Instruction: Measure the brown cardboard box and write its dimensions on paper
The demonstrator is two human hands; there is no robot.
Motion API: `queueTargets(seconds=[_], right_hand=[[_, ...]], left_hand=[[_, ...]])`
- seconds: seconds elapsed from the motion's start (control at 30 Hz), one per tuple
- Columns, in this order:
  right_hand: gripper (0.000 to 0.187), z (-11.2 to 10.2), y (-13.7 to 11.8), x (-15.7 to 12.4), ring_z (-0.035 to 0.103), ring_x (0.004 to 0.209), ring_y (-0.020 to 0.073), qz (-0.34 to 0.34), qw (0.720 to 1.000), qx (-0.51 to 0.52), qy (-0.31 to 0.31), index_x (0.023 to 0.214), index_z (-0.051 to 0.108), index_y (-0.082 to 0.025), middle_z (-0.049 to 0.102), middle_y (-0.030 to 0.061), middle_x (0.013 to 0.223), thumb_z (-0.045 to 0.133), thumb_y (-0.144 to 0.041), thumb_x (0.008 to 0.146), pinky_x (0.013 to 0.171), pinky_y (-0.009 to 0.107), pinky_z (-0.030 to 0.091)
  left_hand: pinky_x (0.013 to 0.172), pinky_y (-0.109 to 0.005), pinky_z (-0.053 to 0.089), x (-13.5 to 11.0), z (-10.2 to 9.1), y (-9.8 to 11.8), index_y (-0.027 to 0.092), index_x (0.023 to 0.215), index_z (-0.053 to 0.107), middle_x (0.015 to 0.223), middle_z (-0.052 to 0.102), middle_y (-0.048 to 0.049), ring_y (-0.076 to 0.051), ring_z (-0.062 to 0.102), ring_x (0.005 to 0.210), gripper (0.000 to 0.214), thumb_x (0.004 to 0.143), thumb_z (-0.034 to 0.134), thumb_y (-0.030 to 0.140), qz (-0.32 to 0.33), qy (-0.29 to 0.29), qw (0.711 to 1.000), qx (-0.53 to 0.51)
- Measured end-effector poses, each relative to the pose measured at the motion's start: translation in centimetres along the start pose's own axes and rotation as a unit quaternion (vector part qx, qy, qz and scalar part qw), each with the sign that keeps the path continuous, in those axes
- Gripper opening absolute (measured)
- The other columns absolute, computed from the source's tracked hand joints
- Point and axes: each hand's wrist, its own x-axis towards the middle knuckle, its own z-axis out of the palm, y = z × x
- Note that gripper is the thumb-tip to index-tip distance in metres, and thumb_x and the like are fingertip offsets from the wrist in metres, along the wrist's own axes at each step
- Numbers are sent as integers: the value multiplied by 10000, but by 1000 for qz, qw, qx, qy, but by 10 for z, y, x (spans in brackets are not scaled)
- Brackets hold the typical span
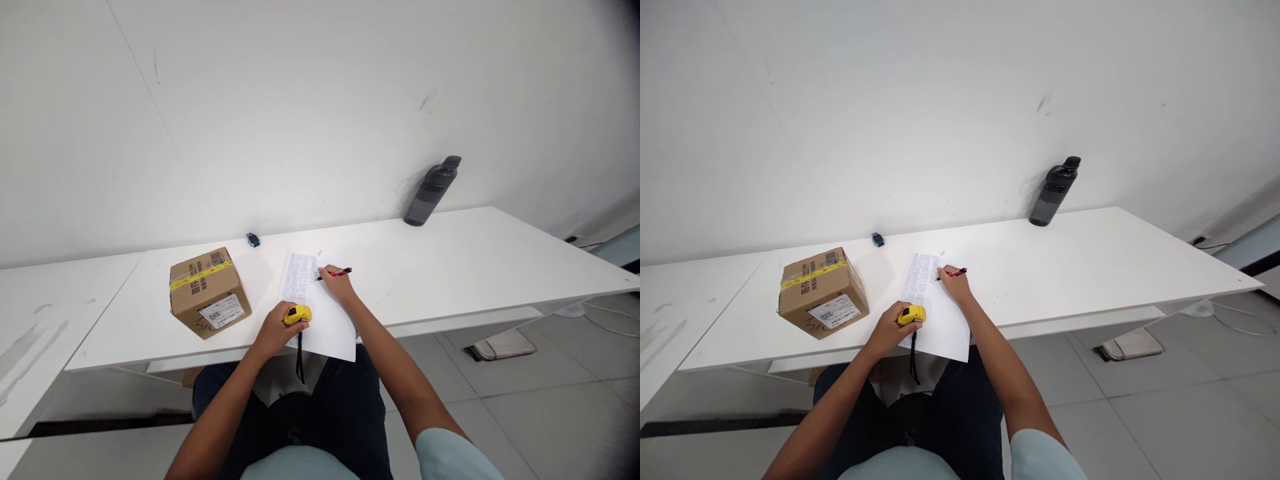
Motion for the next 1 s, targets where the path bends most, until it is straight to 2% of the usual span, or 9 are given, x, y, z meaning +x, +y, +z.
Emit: queueTargets(seconds=[0.27,0.5,0.63,0.7,0.77,0.87,1.0], right_hand=[[365,-1,-2,-2,385,596,146,1,1000,3,23,563,382,-228,406,-38,567,523,-471,795,592,293,315],[364,-1,0,-1,357,570,137,1,1000,-4,15,558,343,-232,365,-50,549,534,-440,787,570,288,300],[374,-2,1,-1,388,580,144,-7,1000,-14,18,553,357,-232,399,-42,550,541,-454,791,577,288,322],[374,-2,1,-4,425,602,159,-15,999,-23,20,565,413,-229,451,-25,565,537,-489,803,591,292,342],[363,-1,1,-10,465,647,177,-27,999,-28,36,651,512,-221,526,1,630,510,-535,834,627,300,364],[344,1,5,-18,504,711,198,-67,993,-78,57,895,610,-220,600,32,763,498,-544,862,697,316,383],[303,7,9,-18,555,847,241,-124,974,-183,50,1041,636,-222,624,100,1003,463,-388,854,718,346,397]], left_hand=[[843,-344,494,-1,0,2,230,1065,616,1053,655,-30,-219,616,941,355,775,703,417,-12,3,1000,1],[823,-329,489,0,0,0,224,1071,618,1041,659,-27,-211,618,931,365,782,700,431,-3,2,1000,-5],[817,-333,493,-1,1,0,229,1091,612,1049,658,-29,-215,620,933,381,789,691,448,-12,2,1000,-1],[837,-339,489,-3,5,0,231,1090,607,1049,651,-33,-219,617,952,365,797,688,433,0,16,1000,19],[871,-351,479,-5,10,-1,230,1093,606,1061,644,-46,-227,610,987,355,807,684,426,23,51,997,51],[872,-364,469,-8,16,-3,216,1083,616,1044,656,-72,-246,605,994,365,821,669,465,37,104,988,110],[743,-360,455,-11,18,4,199,946,638,887,684,-86,-275,636,864,387,834,606,568,-4,98,974,204]])
